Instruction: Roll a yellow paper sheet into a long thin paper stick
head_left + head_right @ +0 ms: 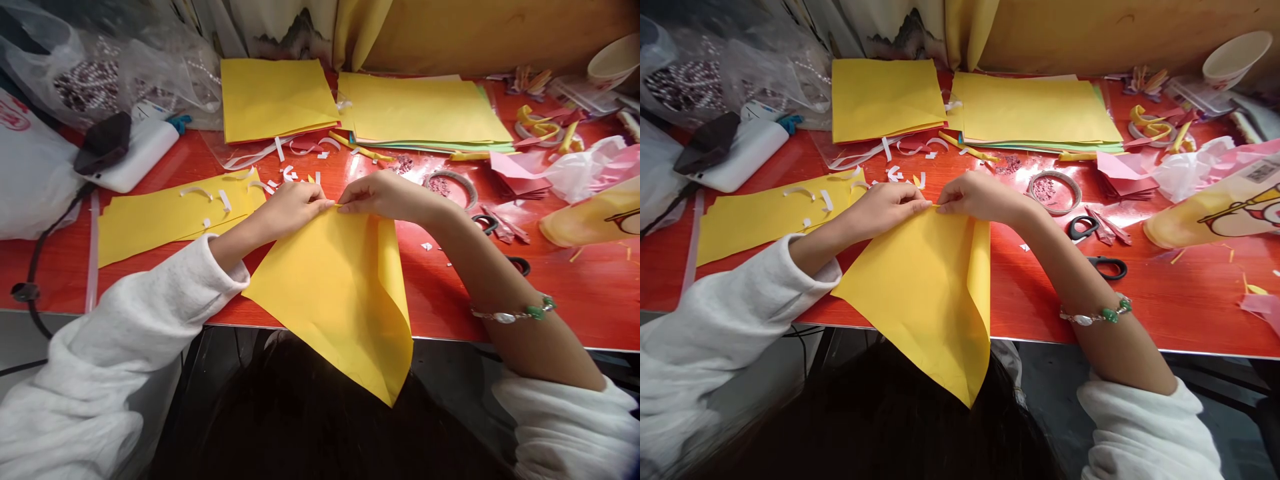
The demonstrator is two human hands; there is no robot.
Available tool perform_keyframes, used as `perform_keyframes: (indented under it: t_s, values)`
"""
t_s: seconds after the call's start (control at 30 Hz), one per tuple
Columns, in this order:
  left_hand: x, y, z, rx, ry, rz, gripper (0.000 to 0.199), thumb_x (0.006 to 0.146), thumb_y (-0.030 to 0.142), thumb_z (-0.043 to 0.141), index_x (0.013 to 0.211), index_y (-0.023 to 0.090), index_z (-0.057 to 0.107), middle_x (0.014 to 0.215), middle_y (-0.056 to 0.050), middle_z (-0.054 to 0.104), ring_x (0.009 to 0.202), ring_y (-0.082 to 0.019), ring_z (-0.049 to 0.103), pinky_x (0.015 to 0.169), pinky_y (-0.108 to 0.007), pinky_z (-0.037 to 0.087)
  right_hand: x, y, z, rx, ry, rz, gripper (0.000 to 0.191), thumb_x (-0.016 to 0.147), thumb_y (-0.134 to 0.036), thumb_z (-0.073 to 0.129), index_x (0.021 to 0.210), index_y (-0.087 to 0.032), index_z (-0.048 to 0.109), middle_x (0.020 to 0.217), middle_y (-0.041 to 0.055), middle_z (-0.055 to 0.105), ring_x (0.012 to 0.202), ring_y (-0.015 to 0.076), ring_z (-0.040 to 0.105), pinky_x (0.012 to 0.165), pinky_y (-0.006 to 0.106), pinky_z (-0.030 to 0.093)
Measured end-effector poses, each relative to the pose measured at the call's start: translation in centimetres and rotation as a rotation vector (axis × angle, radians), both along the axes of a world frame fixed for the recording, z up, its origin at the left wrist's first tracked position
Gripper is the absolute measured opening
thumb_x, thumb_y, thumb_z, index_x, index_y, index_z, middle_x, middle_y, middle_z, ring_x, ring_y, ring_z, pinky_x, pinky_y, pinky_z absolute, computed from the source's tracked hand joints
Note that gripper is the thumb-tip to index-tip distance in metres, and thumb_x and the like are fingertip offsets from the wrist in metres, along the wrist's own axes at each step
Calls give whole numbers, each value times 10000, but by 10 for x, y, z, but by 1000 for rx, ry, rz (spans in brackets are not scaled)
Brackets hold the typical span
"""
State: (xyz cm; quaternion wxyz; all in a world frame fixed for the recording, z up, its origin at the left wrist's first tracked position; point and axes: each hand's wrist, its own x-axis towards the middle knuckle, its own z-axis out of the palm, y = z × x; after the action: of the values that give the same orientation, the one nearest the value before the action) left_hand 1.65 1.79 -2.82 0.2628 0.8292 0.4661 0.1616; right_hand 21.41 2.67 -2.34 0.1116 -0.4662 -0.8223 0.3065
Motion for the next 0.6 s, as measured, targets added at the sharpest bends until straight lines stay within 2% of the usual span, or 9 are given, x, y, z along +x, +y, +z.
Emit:
perform_keyframes:
  t_s: [0.23,0.4,0.6]
  values:
    - [1,-2,2,17,-34,12,196,823,299,525,728,143,598,741,-4,611,668,-104,502,637,-228,332,3,2,-1,-28,35,42,276,765,-426,578,843,-201,717,779,9,676,741,172,570,650,291,379]
    - [1,-2,2,-24,-60,21,207,824,318,520,773,143,619,775,-7,629,690,-107,520,632,-226,333,1,0,2,45,-34,35,284,787,-408,549,830,-177,709,755,8,673,713,155,576,628,276,386]
    - [1,0,1,-32,-34,15,288,843,338,491,664,134,589,656,5,575,604,-88,467,582,-232,296,1,0,4,65,-22,28,299,783,-415,558,856,-171,713,780,12,692,732,159,598,643,272,410]
